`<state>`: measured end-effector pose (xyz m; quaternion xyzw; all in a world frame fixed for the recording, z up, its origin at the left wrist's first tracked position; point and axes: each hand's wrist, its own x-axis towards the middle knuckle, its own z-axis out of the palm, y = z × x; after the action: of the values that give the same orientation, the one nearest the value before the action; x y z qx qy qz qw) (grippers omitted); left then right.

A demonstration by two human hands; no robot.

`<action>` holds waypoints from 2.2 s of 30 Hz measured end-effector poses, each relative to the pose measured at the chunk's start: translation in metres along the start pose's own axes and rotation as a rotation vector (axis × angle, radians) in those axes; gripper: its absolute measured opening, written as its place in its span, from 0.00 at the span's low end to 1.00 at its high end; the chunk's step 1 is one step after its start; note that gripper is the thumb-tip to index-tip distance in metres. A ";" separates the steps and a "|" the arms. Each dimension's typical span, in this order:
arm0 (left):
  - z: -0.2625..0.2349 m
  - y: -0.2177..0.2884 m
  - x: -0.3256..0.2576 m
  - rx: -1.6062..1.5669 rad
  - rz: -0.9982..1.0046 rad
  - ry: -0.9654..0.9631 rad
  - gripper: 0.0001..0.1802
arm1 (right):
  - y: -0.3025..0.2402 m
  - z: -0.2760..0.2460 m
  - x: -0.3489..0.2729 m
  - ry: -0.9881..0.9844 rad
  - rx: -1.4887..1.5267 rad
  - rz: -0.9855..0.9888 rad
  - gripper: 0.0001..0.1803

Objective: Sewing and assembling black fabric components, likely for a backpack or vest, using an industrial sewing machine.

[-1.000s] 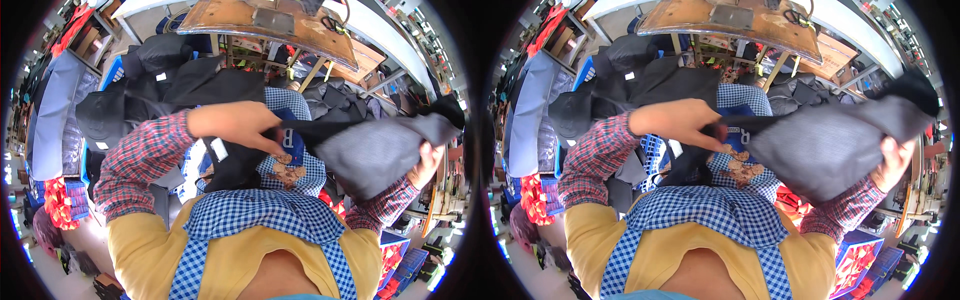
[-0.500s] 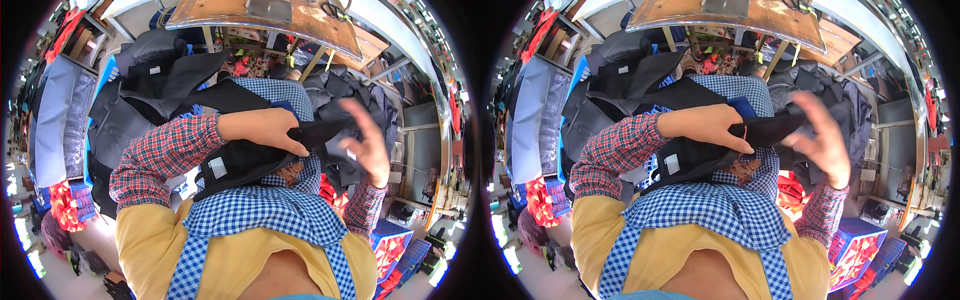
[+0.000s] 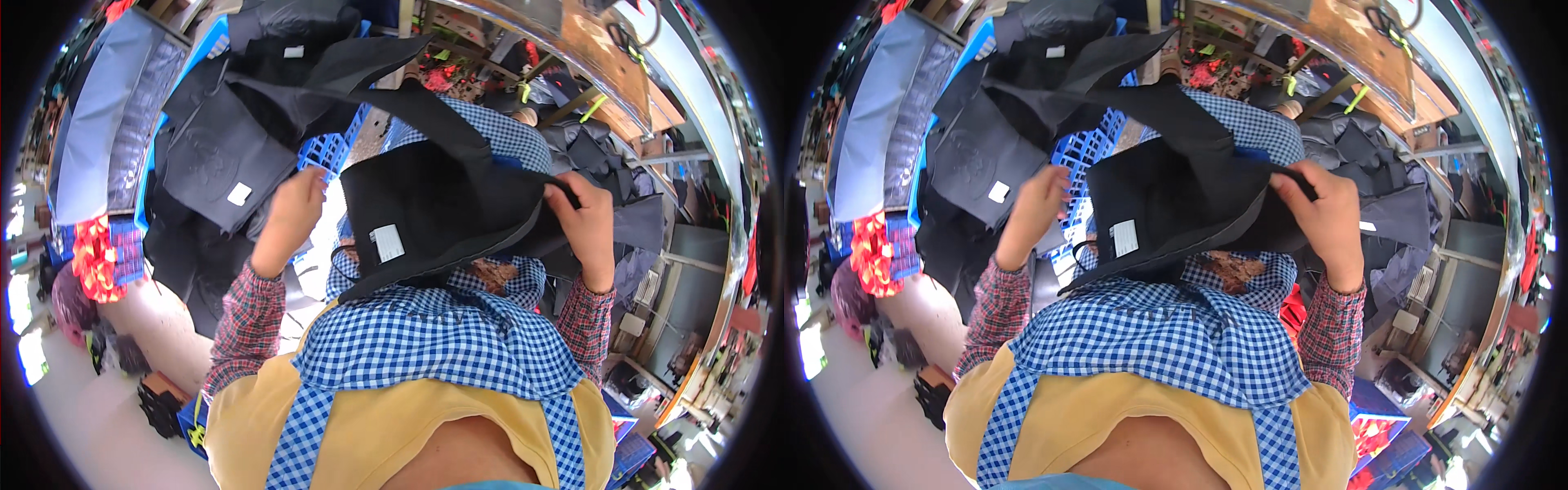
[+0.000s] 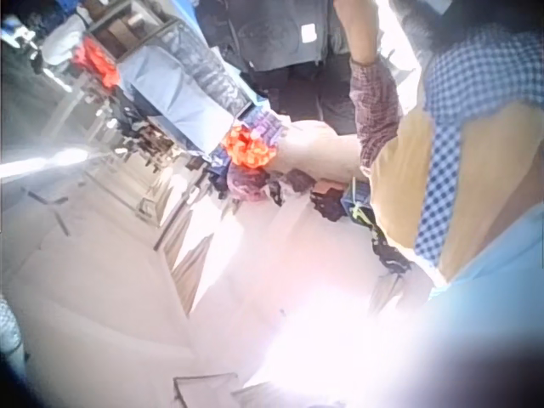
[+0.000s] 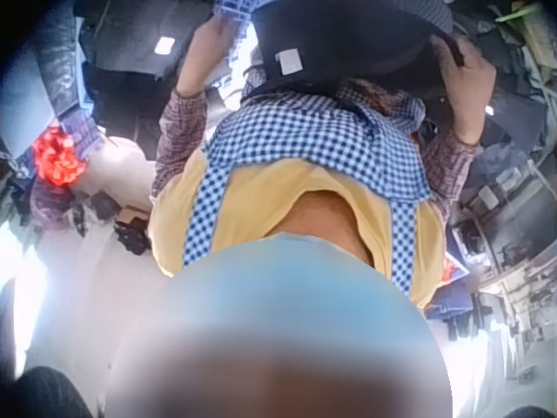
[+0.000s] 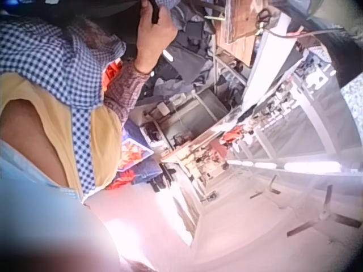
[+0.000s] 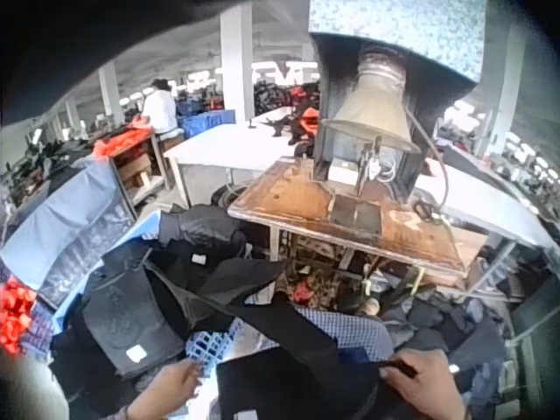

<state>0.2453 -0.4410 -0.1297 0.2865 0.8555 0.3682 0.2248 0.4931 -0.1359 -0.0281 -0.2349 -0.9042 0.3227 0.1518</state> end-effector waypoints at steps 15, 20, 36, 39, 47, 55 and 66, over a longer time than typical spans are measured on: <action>0.035 -0.200 0.122 0.706 -0.249 0.287 0.46 | -0.016 0.004 0.013 0.001 -0.080 -0.027 0.13; 0.036 -0.215 0.137 0.726 -0.261 0.185 0.38 | -0.006 0.004 0.014 -0.025 -0.071 -0.001 0.13; 0.001 0.033 0.091 0.562 0.177 0.059 0.13 | -0.001 -0.021 0.033 -0.028 -0.166 -0.104 0.13; -0.005 0.137 0.087 -0.132 0.564 -0.114 0.14 | -0.005 -0.033 0.036 0.018 -0.248 -0.210 0.14; 0.058 0.246 0.084 0.037 0.862 -0.641 0.31 | -0.008 -0.055 0.040 0.021 -0.386 -0.284 0.19; -0.006 0.259 0.130 0.176 0.518 -0.942 0.18 | -0.006 -0.055 0.056 0.095 -0.431 -0.269 0.18; -0.030 0.264 0.249 -0.248 0.382 -0.732 0.20 | 0.010 -0.064 0.172 0.265 -0.612 -0.274 0.22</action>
<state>0.1306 -0.1439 0.0462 0.5223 0.6001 0.3772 0.4741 0.3789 -0.0061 0.0340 -0.1857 -0.9546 -0.0195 0.2321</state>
